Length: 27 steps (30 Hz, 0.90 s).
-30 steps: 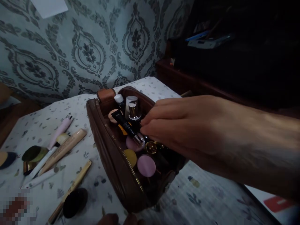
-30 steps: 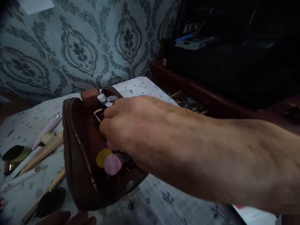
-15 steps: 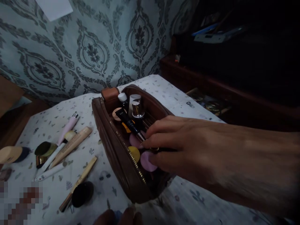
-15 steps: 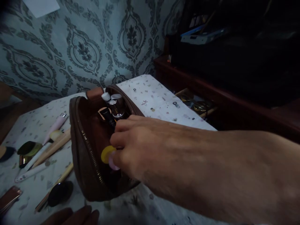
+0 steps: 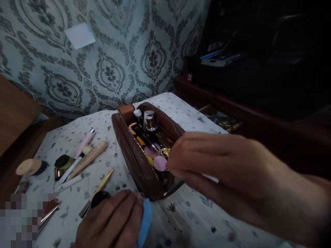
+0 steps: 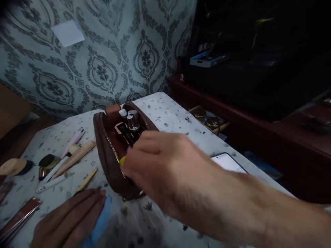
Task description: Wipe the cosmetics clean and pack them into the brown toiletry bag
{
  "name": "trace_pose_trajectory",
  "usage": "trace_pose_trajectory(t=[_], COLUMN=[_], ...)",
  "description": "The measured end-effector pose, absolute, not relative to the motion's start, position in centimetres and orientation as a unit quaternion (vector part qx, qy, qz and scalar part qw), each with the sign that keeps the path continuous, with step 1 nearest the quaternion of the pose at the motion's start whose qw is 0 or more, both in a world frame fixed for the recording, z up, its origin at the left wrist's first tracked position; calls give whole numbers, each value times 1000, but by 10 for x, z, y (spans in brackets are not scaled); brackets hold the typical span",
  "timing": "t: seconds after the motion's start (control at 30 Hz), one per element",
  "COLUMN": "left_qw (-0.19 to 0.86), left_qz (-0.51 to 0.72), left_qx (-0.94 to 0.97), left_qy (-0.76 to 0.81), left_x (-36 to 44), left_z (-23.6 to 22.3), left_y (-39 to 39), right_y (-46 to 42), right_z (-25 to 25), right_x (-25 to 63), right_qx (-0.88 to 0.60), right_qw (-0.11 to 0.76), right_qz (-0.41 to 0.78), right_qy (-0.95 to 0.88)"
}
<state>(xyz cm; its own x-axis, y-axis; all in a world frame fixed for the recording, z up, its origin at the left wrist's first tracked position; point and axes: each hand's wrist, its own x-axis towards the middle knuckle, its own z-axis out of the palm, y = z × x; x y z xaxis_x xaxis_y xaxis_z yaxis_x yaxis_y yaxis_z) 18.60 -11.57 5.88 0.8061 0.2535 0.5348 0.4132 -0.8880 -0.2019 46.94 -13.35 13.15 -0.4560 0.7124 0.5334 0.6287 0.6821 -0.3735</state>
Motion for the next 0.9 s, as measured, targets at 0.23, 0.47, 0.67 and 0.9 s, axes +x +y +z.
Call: trace_pose_trajectory(t=[0.23, 0.47, 0.67, 0.9], left_qw=[147, 142, 132, 58], left_qz=[-237, -237, -245, -218], left_qx=[-943, -945, -947, -957], left_qy=[-180, -172, -163, -183], left_x=[214, 218, 218, 214], left_z=[81, 79, 75, 100], left_y=[-87, -83, -81, -76], right_y=[-153, -134, -128, -133], right_z=[101, 76, 61, 66], right_x=[454, 456, 453, 464], right_qx=[-433, -400, -404, -396], right_qw=[421, 387, 341, 362], right_qz=[-2, -10, -61, -61], right_qy=[-797, -831, -847, -842])
